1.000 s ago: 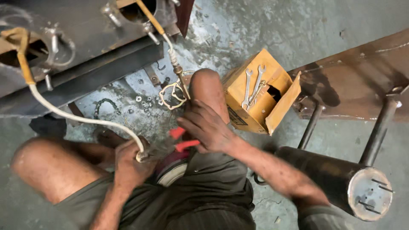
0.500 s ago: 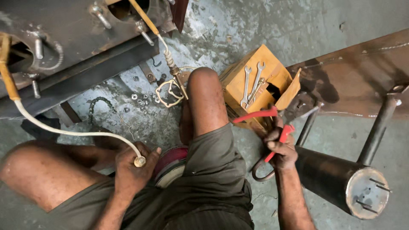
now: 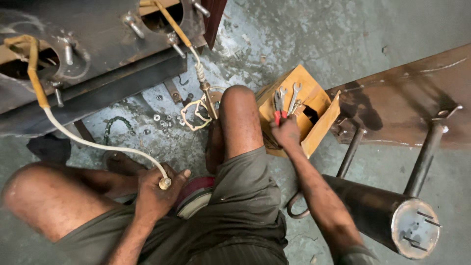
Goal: The person sits on the workshop floor assembling brass fittings onto flexible hoses for a metal tank assembly. They thread fittings by hand, use pliers to tighten and grip the fittings, and hold the hose ends while connecting them to the ports on the tank.
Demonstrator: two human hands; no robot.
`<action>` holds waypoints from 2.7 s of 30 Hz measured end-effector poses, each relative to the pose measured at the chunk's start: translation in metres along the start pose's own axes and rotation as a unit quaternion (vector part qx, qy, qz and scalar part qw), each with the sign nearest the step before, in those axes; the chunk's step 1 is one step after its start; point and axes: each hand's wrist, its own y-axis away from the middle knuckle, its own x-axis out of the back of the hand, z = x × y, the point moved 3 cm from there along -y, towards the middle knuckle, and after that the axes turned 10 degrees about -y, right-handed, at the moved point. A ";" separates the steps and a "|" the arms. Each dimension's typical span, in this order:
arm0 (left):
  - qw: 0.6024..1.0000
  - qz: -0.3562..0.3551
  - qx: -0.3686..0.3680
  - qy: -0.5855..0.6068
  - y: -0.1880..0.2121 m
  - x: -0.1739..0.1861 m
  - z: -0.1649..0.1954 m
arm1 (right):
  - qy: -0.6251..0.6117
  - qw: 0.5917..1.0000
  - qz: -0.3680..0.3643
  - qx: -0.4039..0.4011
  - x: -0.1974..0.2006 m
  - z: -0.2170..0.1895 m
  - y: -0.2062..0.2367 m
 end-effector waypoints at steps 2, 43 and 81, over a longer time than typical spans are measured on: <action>1.000 0.003 0.004 -0.014 0.003 -0.001 -0.002 | -0.002 0.998 0.055 0.030 -0.002 -0.014 -0.004; 0.806 0.058 0.149 0.570 -0.059 0.079 -0.004 | -0.422 0.835 -0.244 0.258 -0.016 -0.195 0.155; 0.859 0.027 -0.509 -0.056 -0.032 0.140 0.085 | -0.420 0.674 -0.321 0.516 0.048 -0.233 0.118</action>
